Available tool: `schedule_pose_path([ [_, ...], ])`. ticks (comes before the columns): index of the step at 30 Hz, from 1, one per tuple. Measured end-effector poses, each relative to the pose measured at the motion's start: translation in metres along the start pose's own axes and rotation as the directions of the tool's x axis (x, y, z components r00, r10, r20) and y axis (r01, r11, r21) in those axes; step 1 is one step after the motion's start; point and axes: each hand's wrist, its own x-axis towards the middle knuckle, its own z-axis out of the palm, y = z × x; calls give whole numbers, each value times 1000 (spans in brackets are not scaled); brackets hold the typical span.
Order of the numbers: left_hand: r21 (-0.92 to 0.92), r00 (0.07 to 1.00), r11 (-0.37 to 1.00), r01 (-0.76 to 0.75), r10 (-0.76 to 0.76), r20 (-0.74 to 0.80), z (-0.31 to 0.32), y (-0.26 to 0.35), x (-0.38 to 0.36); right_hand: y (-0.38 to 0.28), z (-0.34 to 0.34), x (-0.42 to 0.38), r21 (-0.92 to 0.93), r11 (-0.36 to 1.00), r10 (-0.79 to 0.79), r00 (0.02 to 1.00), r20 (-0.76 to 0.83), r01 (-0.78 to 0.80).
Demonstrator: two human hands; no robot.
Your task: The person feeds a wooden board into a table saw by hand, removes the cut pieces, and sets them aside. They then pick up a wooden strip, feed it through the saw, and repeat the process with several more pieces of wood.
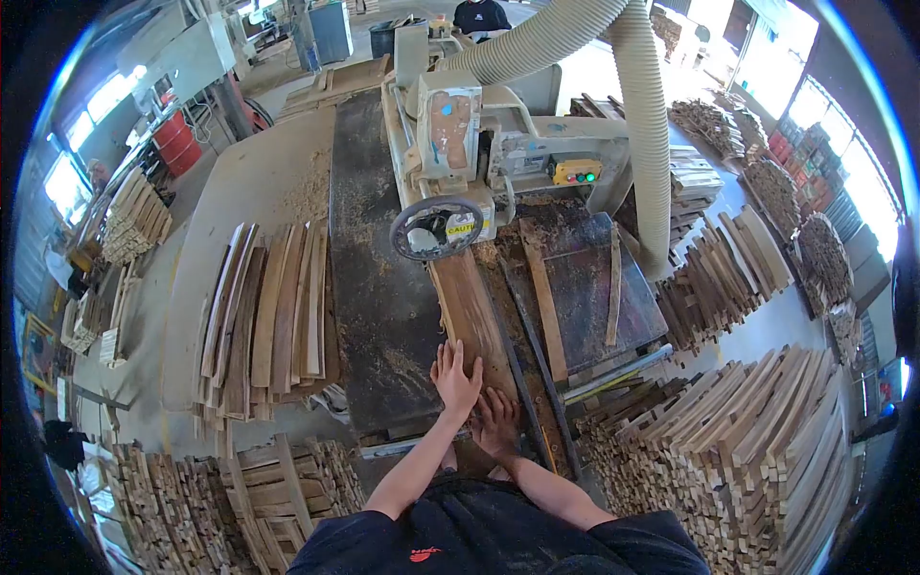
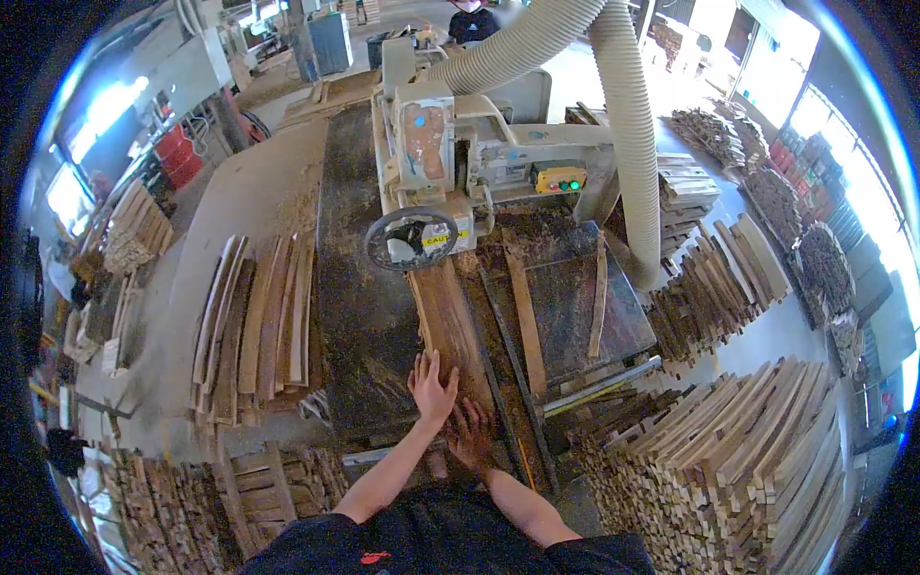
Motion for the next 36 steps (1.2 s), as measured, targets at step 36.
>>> schedule_pose_path([
  [36, -7, 997, 1000, -22, 22, -68, 1, 1, 0, 2, 7, -2, 18, 1000, -16, 999, -47, 17],
])
